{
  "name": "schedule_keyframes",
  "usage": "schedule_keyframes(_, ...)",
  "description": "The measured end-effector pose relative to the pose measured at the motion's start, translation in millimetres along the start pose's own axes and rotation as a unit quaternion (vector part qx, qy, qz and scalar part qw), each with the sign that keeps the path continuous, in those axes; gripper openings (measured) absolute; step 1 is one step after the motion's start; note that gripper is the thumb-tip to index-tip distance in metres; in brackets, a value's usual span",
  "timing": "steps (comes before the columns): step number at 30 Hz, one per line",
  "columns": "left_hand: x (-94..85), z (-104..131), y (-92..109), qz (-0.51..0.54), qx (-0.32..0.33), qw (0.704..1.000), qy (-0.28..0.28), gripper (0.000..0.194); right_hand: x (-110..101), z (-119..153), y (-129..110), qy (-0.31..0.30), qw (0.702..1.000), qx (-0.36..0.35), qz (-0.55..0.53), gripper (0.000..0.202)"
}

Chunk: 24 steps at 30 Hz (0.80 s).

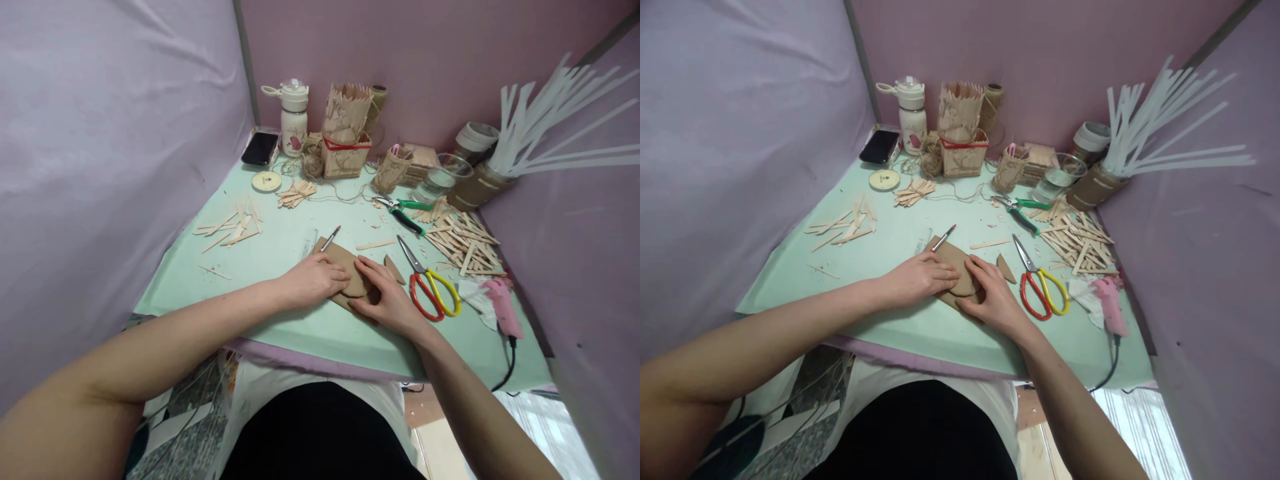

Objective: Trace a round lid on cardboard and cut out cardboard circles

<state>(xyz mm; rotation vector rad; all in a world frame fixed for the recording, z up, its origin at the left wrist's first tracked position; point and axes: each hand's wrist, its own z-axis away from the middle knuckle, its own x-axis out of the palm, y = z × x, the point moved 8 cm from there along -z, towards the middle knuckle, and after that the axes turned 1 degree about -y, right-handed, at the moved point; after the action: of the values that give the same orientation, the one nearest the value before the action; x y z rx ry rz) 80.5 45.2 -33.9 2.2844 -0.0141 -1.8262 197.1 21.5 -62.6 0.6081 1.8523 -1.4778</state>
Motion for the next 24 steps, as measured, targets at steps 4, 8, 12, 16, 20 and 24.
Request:
schedule_keyframes(4, -1.1, 1, 3, -0.032, 0.011, 0.999, 0.007, 0.025, -12, -1, 2, 0.012, 1.0, 0.001, -0.01, 0.075)
schedule_keyframes(8, -3.2, 0, 9, -0.079, 0.035, 0.996, 0.028, 0.025, -15, -6, -3, 0.006, 1.0, -0.022, 0.012, 0.081)
schedule_keyframes(12, -1.1, -3, 17, -0.133, 0.033, 0.99, 0.041, 0.026, -7, -8, -2, -0.03, 0.999, -0.019, 0.02, 0.086)
schedule_keyframes(16, 2.8, -7, 33, -0.174, 0.015, 0.982, 0.065, 0.026, 1, -6, 5, -0.044, 0.999, 0.006, 0.017, 0.084)
schedule_keyframes(20, 1.8, -10, 41, -0.179, -0.049, 0.978, 0.095, 0.032, 4, -5, 10, -0.048, 0.999, 0.012, 0.022, 0.085)
schedule_keyframes(24, -0.8, -10, 40, -0.162, -0.082, 0.977, 0.111, 0.034, 4, -4, 7, -0.048, 0.998, -0.004, 0.038, 0.078)
